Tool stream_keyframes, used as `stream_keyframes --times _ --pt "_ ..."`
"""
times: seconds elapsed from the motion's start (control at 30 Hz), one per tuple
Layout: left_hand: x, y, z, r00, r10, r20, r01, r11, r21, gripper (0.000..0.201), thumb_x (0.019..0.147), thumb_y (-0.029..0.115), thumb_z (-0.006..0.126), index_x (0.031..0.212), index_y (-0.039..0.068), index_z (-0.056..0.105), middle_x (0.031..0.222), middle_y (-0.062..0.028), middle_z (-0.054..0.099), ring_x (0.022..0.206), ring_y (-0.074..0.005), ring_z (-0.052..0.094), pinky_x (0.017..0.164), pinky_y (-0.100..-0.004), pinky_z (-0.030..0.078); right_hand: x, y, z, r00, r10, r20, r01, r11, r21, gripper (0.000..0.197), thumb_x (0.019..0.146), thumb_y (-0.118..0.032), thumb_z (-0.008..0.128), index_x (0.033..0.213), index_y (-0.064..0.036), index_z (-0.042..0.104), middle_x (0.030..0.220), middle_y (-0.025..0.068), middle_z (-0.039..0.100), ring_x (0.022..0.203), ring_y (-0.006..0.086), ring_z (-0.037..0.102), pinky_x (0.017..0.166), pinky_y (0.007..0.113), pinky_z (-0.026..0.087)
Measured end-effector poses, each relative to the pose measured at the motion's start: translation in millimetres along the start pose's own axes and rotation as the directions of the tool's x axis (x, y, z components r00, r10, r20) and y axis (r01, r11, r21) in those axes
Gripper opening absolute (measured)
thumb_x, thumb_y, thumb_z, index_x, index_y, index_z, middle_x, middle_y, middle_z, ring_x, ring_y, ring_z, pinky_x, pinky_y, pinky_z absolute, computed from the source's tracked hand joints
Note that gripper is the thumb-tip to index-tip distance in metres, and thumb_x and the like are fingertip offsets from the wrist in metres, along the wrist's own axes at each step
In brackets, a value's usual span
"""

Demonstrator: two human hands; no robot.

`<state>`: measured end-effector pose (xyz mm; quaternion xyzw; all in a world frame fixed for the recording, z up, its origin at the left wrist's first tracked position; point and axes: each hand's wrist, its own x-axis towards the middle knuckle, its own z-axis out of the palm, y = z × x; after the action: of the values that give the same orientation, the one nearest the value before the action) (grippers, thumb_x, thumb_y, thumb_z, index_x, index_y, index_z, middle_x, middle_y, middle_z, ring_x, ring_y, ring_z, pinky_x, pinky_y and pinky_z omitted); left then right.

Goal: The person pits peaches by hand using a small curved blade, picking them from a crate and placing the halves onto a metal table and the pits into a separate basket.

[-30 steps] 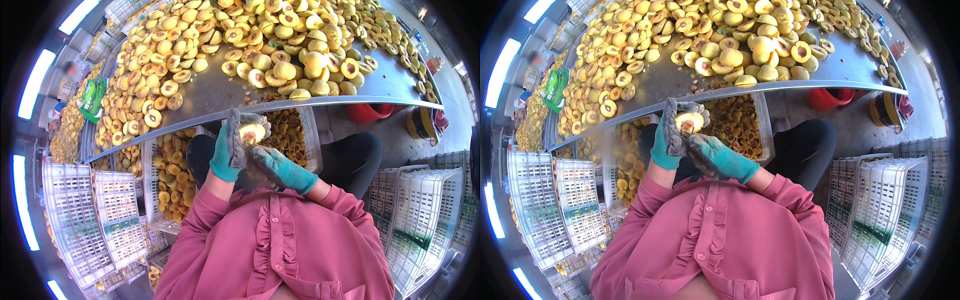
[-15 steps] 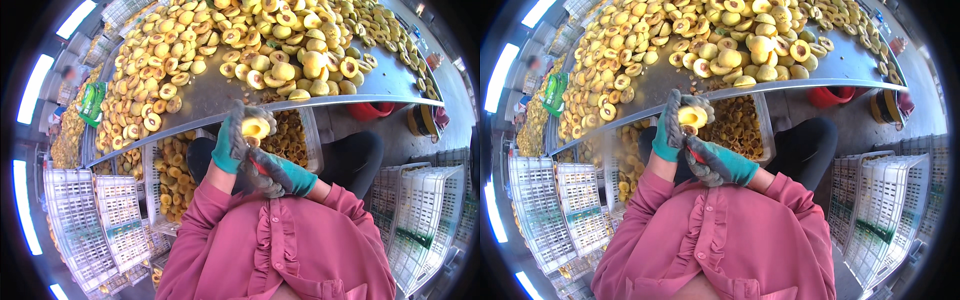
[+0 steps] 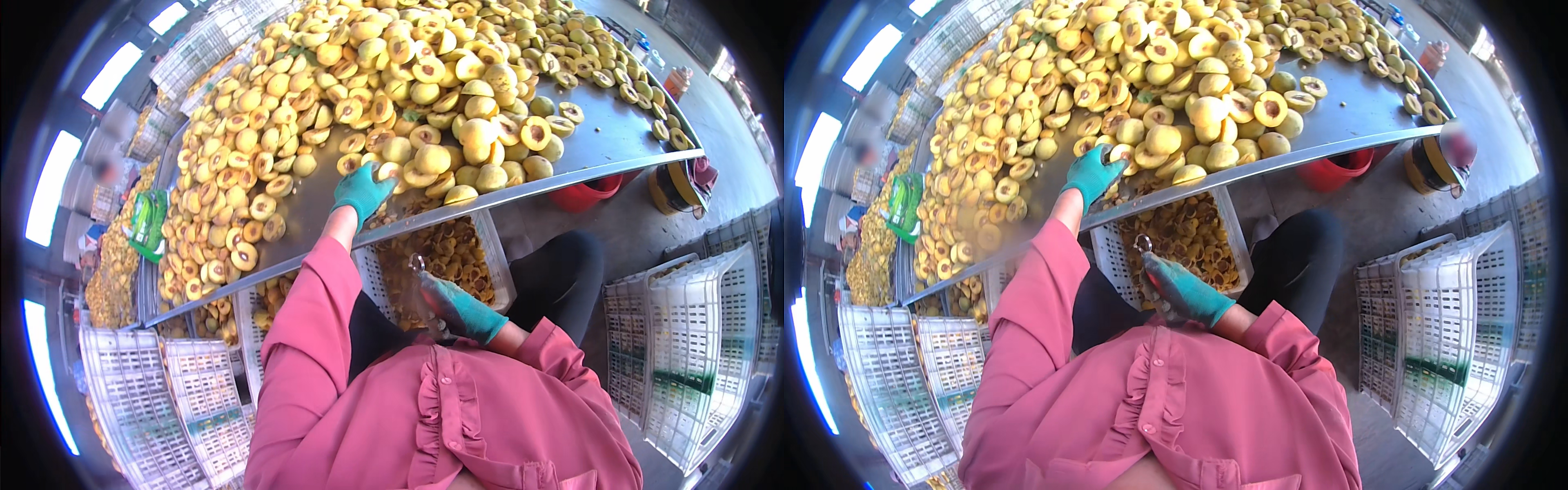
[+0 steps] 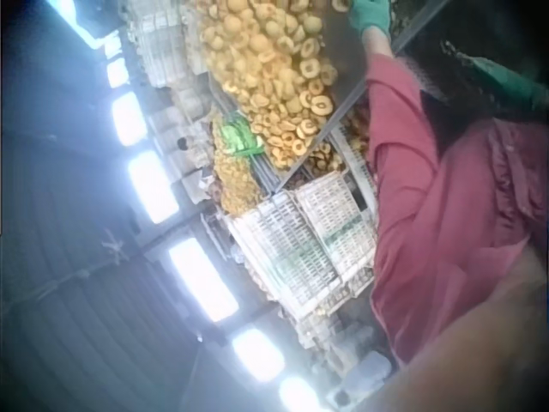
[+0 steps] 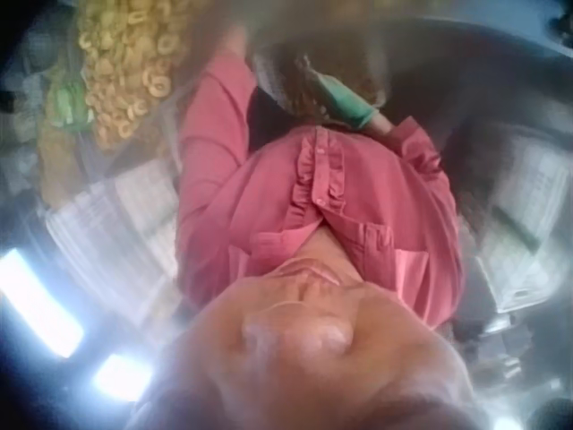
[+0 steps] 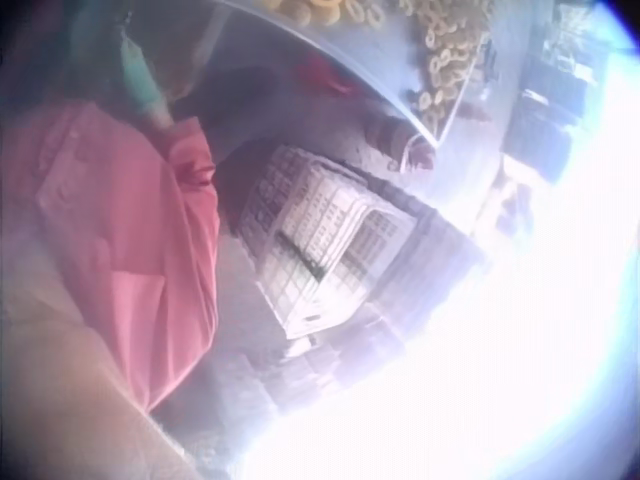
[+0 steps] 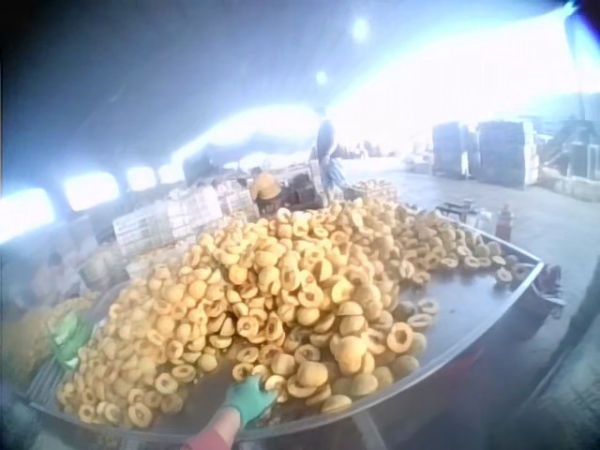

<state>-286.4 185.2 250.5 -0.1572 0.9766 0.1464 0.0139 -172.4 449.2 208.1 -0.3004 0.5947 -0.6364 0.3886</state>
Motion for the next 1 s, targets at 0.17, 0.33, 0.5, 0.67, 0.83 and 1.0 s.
stream_keyframes --times 0.17,0.33,0.5,0.67,0.83,1.0 --pt "-18.3 -23.0 -14.1 0.999 -0.038 0.013 0.036 0.716 -0.697 0.043 0.082 0.023 0.074 0.116 0.001 0.060 0.102 -0.0091 0.068 0.086 -0.0136 0.065 0.077 -0.0276 0.053 -2.5 -31.4 0.4 0.980 -0.114 -0.162 0.121 0.992 0.030 0.044 0.105 -0.045 0.034 0.097 -0.0052 0.051 0.076 0.0027 0.052 0.062 0.0110 0.047 0.058 0.026 0.042" --pt "-87.5 7.5 -26.9 0.988 0.146 0.040 0.013 0.185 -0.983 0.035 0.091 0.009 0.065 0.124 -0.002 0.056 0.108 -0.0039 0.064 0.095 -0.0096 0.060 0.085 -0.0247 0.050 23.9 -39.2 -6.5 0.969 -0.159 -0.191 0.178 0.980 0.089 0.039 0.105 -0.042 0.038 0.099 -0.0052 0.051 0.071 0.0042 0.052 0.052 0.0117 0.048 0.048 0.025 0.041" --pt "-138.8 25.8 -29.6 0.984 0.171 -0.050 -0.081 0.178 -0.981 0.038 0.095 0.015 0.063 0.129 -0.001 0.056 0.117 -0.0060 0.061 0.106 -0.0120 0.057 0.094 -0.0262 0.047 30.2 -43.1 2.8 0.877 -0.455 -0.155 0.396 0.867 -0.303 0.039 0.105 -0.025 0.039 0.121 0.0082 0.052 0.111 0.0215 0.060 0.103 0.0272 0.058 0.096 0.035 0.044" --pt "-153.4 24.2 -25.5 0.982 0.183 -0.050 -0.044 -0.037 -0.998 0.046 0.094 0.022 0.067 0.132 -0.001 0.055 0.123 -0.0067 0.060 0.113 -0.0129 0.055 0.100 -0.0280 0.043 19.0 -58.1 15.3 0.925 -0.325 -0.198 0.340 0.939 0.044 0.038 0.105 -0.034 0.043 0.110 0.0014 0.055 0.085 0.0081 0.059 0.070 0.0161 0.055 0.065 0.028 0.047" --pt "-161.9 13.0 -5.1 0.984 0.130 -0.123 -0.118 -0.045 -0.992 0.048 0.093 0.021 0.069 0.133 0.000 0.055 0.126 -0.0079 0.060 0.114 -0.0145 0.056 0.101 -0.0291 0.044 3.1 -78.9 10.2 0.998 0.051 -0.035 -0.039 0.955 0.295 0.043 0.106 -0.039 0.039 0.113 -0.0005 0.058 0.092 0.0022 0.059 0.082 0.0060 0.049 0.076 0.023 0.042" --pt "-161.7 16.2 -4.3 0.981 0.192 -0.041 0.003 -0.224 -0.975 0.046 0.095 0.021 0.064 0.134 0.000 0.053 0.130 -0.0093 0.059 0.117 -0.0164 0.056 0.102 -0.0306 0.044 12.4 -49.9 12.7 0.950 -0.268 -0.163 0.288 0.951 0.117 0.043 0.107 -0.037 0.037 0.118 0.0002 0.056 0.106 0.0056 0.061 0.095 0.0084 0.050 0.089 0.028 0.043"
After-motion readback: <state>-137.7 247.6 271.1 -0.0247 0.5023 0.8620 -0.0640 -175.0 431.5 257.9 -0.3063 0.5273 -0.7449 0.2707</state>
